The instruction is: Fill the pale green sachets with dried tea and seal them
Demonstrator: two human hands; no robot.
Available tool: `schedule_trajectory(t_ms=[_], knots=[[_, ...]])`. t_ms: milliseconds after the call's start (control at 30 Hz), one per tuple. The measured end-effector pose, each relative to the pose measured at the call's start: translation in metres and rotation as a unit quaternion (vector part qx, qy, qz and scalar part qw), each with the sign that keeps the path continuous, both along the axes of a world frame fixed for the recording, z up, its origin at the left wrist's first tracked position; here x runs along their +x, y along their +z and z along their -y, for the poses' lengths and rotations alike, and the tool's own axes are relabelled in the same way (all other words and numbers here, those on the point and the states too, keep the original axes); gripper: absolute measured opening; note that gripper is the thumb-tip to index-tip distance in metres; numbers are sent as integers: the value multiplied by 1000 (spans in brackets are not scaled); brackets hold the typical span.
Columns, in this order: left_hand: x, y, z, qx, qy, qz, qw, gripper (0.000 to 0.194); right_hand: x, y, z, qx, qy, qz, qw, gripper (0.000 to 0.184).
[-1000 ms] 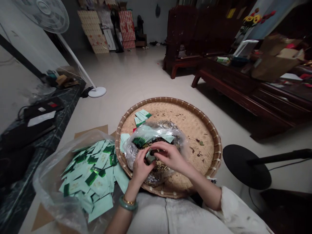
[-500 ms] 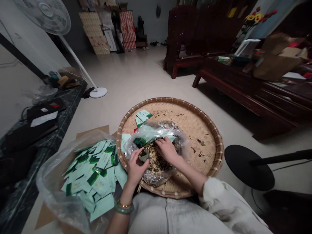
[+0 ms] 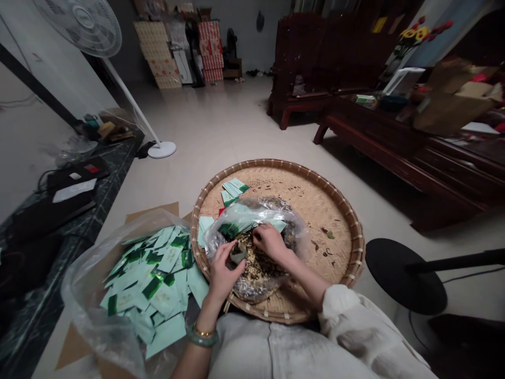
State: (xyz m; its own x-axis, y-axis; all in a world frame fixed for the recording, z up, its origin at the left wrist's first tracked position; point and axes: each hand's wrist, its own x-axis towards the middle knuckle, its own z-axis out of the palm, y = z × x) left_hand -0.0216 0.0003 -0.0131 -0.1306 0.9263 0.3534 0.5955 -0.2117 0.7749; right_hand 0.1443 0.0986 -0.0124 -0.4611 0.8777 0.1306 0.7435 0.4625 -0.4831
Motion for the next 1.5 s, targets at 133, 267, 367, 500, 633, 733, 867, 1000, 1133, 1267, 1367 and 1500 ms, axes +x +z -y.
schedule_trajectory(t_ms=[133, 267, 367, 500, 633, 733, 867, 1000, 1133, 1267, 1367, 1500], knots=[[1, -1, 0, -3, -2, -5, 1000, 44, 13, 4, 1, -90, -31, -164, 982, 11], [5, 0, -1, -12, -9, -7, 1000, 45, 22, 19, 7, -210, -92, -357, 906, 11], [9, 2, -2, -16, -14, -9, 1000, 45, 23, 38, 15, -273, -107, -454, 841, 17], [15, 2, -4, -16, -24, -6, 1000, 46, 14, 58, 30, -274, -99, -503, 814, 21], [17, 1, -4, -13, -25, 5, 1000, 47, 0, 60, 41, -212, -60, -471, 854, 15], [16, -1, -3, -15, -27, 14, 999, 48, -3, 56, 45, -165, -35, -417, 893, 15], [15, -1, -1, -19, -25, 15, 999, 49, 4, 56, 48, -115, -22, -385, 915, 15], [15, -2, -1, -15, -30, 10, 999, 49, 13, 59, 52, -57, 36, -305, 950, 19], [17, -4, -1, -2, -46, -5, 999, 53, 12, 58, 48, -56, 75, -257, 962, 26], [19, -4, 0, -6, -52, -17, 998, 53, 8, 58, 41, -64, 98, -226, 967, 15], [18, -3, 0, -16, -51, -7, 999, 54, 10, 61, 42, -26, 90, -234, 968, 13], [16, -4, -1, -27, -53, -1, 998, 55, 16, 69, 51, 38, 124, -177, 976, 17]])
